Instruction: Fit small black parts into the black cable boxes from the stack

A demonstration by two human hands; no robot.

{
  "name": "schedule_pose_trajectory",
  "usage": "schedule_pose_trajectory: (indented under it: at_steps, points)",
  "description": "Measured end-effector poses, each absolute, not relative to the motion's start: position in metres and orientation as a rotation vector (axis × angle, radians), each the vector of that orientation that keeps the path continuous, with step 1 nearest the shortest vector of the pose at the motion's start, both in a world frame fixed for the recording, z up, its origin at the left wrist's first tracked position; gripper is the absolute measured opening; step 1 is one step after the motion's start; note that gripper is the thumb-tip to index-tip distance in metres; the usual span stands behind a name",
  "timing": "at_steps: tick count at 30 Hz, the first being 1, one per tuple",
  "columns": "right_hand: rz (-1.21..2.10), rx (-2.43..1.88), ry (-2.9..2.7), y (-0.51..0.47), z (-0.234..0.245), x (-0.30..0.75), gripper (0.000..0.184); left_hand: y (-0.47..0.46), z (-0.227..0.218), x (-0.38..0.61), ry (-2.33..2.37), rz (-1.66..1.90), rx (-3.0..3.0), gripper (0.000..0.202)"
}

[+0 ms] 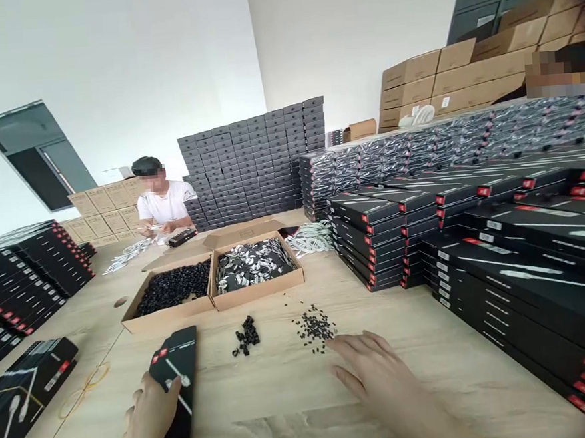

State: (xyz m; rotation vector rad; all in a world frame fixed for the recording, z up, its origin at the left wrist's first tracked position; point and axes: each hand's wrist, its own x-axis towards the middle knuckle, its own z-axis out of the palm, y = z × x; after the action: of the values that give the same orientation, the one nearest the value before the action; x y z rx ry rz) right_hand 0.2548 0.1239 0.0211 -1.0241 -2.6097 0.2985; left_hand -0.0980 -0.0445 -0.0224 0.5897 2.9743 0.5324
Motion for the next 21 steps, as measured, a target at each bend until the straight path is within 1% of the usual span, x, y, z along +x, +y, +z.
schedule_pose_trajectory:
  at_steps: [2, 6, 8, 13, 14, 17, 18, 20, 21]
  points:
    - [0.371, -0.999, -2.635, 0.118, 0.016, 0.247, 0.028, -0.050, -0.026, -0.099, 2.959, 0.528, 0.581, 0.079]
    - [0.441, -0.898, -2.642, 0.106, 0.002, 0.231, 0.031, -0.040, -0.023, -0.079, 2.956, 0.473, 0.554, 0.098]
    - [0.479, -0.803, -2.628, 0.100, -0.008, 0.225, 0.034, -0.032, -0.020, -0.068, 2.968, 0.456, 0.540, 0.097]
    - [0.664, -0.657, -2.560, 0.092, -0.028, 0.224, 0.033, -0.030, -0.011, -0.070, 2.968, 0.454, 0.500, 0.087]
    - [0.705, -0.649, -2.535, 0.093, -0.030, 0.225, 0.033, -0.032, -0.008, -0.074, 2.946, 0.460, 0.523, 0.082]
    - [0.803, -0.652, -2.434, 0.095, -0.032, 0.227, 0.032, -0.042, 0.008, -0.085, 2.882, 0.484, 0.614, 0.052]
    - [0.830, -0.658, -2.399, 0.096, -0.032, 0.226, 0.032, -0.045, 0.014, -0.085, 2.886, 0.490, 0.624, 0.046]
    - [0.890, -0.663, -2.335, 0.097, -0.031, 0.225, 0.032, -0.047, 0.027, -0.079, 2.942, 0.499, 0.615, 0.047]
    - [0.924, -0.657, -2.304, 0.098, -0.029, 0.223, 0.031, -0.046, 0.034, -0.073, 2.952, 0.566, 0.635, 0.047]
